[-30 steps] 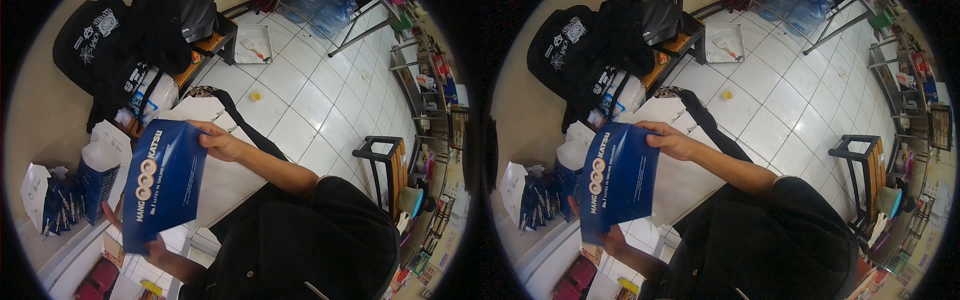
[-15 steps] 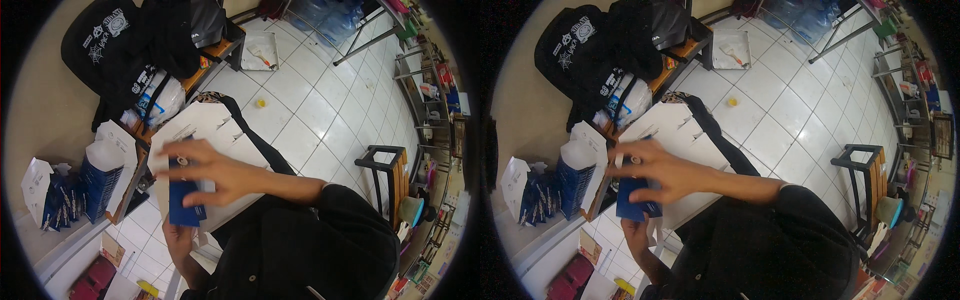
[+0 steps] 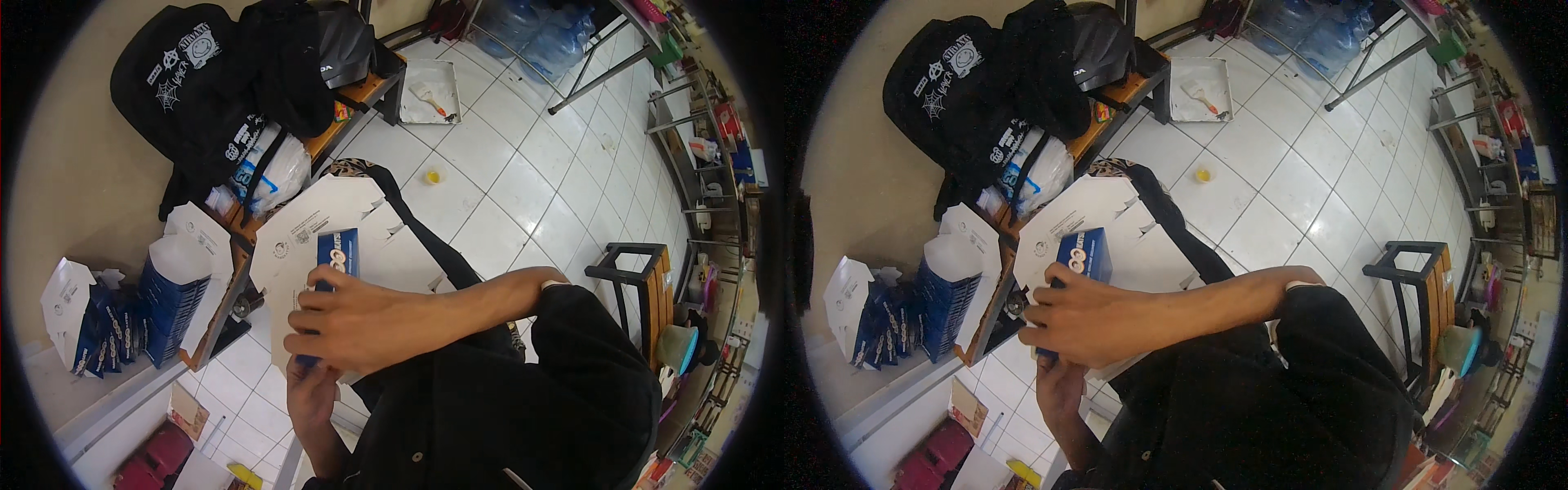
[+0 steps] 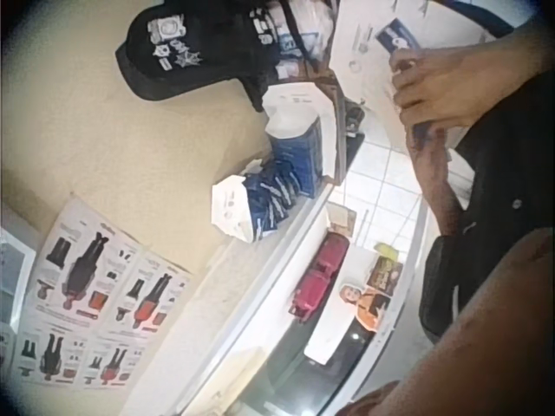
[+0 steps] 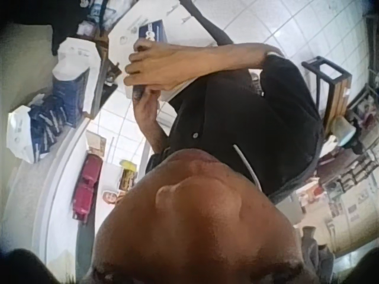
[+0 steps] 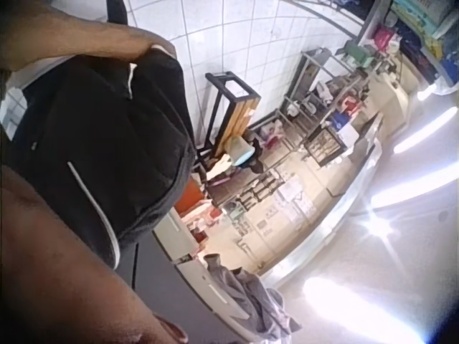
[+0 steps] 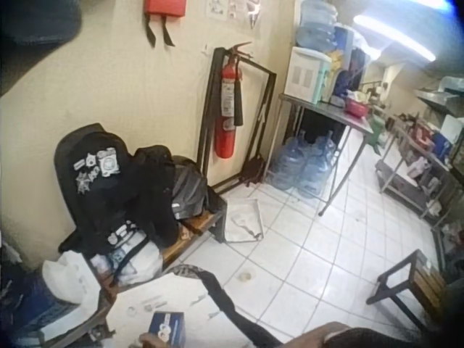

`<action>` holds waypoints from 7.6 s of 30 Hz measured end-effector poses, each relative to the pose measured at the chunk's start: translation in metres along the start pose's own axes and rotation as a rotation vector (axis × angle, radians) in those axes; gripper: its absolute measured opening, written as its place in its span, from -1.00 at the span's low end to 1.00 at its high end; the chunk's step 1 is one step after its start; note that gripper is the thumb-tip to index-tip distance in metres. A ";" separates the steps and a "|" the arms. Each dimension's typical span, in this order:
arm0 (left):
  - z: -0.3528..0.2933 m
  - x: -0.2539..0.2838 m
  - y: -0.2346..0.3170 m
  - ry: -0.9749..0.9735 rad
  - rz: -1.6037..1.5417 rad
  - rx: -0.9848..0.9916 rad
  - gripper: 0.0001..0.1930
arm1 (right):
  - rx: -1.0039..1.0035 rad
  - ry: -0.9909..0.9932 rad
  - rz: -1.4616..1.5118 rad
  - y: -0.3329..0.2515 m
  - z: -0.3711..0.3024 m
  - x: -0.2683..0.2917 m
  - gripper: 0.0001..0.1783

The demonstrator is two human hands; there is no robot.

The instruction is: The person picks up flat cardboard sheets and folds them into boxes, handling blue and white components and stacking the completed boxes on a shelf.

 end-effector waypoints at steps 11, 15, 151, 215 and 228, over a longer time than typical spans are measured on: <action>0.008 -0.034 0.011 0.013 0.203 -0.015 -0.75 | -0.181 0.453 -0.058 0.009 -0.004 -0.013 -0.71; 0.011 -0.029 0.014 -0.037 0.243 -0.067 -0.78 | -0.162 0.375 0.027 0.004 -0.007 -0.012 -0.71; 0.055 0.059 0.144 0.896 1.267 -1.408 -0.62 | 0.038 0.448 0.388 -0.150 0.450 -0.109 0.11; 0.090 -0.042 -0.116 -0.044 1.301 -0.338 -0.54 | -1.006 0.124 0.454 0.080 -0.124 -0.050 -0.55; 0.076 -0.073 0.005 -0.001 0.219 -0.126 -0.83 | -0.510 0.682 0.499 0.022 -0.091 0.006 -0.07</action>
Point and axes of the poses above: each hand's wrist, its own z-axis towards the middle knuckle, its own x-axis out of the back of the hand, y = z × x, the point moved 2 cm from there along z, towards the middle knuckle, and after that the axes turned 15 degrees about -x, right-handed, at the moved point
